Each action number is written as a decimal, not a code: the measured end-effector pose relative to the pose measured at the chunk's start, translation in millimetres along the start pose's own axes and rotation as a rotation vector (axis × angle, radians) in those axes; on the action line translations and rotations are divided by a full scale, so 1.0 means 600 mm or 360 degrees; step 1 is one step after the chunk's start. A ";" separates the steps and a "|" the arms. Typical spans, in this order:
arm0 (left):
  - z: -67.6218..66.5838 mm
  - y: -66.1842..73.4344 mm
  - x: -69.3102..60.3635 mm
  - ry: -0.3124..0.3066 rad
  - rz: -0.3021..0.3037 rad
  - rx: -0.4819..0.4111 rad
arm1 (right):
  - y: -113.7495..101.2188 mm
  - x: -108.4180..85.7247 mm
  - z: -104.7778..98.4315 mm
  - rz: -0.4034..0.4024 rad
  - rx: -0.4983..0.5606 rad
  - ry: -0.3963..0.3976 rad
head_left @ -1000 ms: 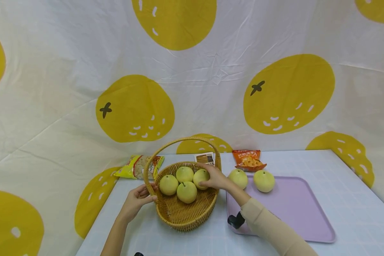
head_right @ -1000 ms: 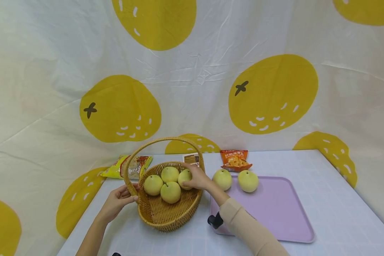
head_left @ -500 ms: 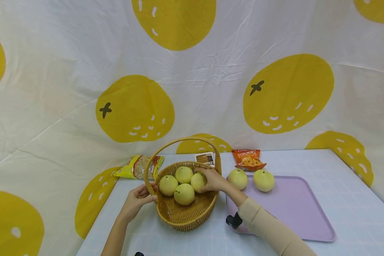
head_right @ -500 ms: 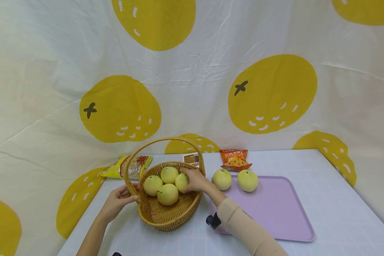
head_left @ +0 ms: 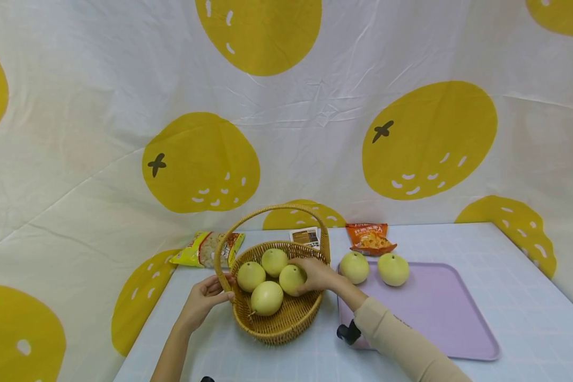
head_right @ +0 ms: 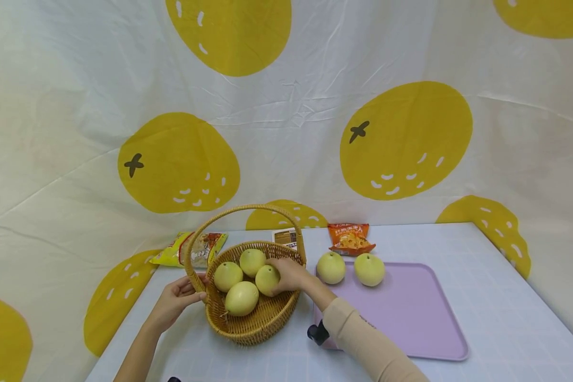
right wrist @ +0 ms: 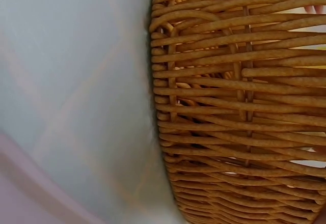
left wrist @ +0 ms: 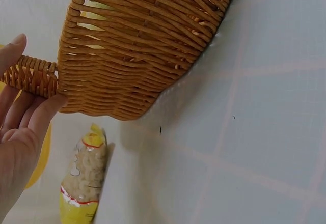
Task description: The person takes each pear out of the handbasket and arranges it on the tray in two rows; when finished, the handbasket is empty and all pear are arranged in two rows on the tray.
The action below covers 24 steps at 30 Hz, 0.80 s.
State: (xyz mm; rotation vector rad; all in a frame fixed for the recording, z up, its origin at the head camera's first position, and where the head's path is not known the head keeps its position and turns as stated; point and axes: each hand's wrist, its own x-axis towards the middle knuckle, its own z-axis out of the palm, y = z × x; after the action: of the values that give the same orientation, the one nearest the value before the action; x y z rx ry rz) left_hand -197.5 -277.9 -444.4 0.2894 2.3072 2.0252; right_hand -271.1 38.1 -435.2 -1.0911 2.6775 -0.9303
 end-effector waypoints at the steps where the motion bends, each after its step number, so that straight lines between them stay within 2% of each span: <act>1: 0.000 0.000 0.000 0.0000 0.0000 0.0001 | 0.000 -0.001 0.001 0.0005 0.0004 0.0004; 7: -0.001 -0.002 0.002 0.0005 -0.0006 -0.0006 | 0.002 -0.006 0.004 -0.0030 0.0007 0.0035; 13: 0.000 0.001 0.002 0.0000 0.0007 0.0003 | 0.003 -0.016 -0.003 -0.0086 0.0268 0.0155; 24: -0.001 -0.004 0.000 0.0005 0.0016 0.0034 | -0.005 -0.042 -0.019 -0.0117 0.0620 0.0193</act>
State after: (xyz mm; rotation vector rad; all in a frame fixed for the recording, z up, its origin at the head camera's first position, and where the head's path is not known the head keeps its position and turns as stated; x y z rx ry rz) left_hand -197.9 -278.8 -446.7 0.3003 2.3353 2.0082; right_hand -254.1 58.7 -427.6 -1.0759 2.4039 -1.4962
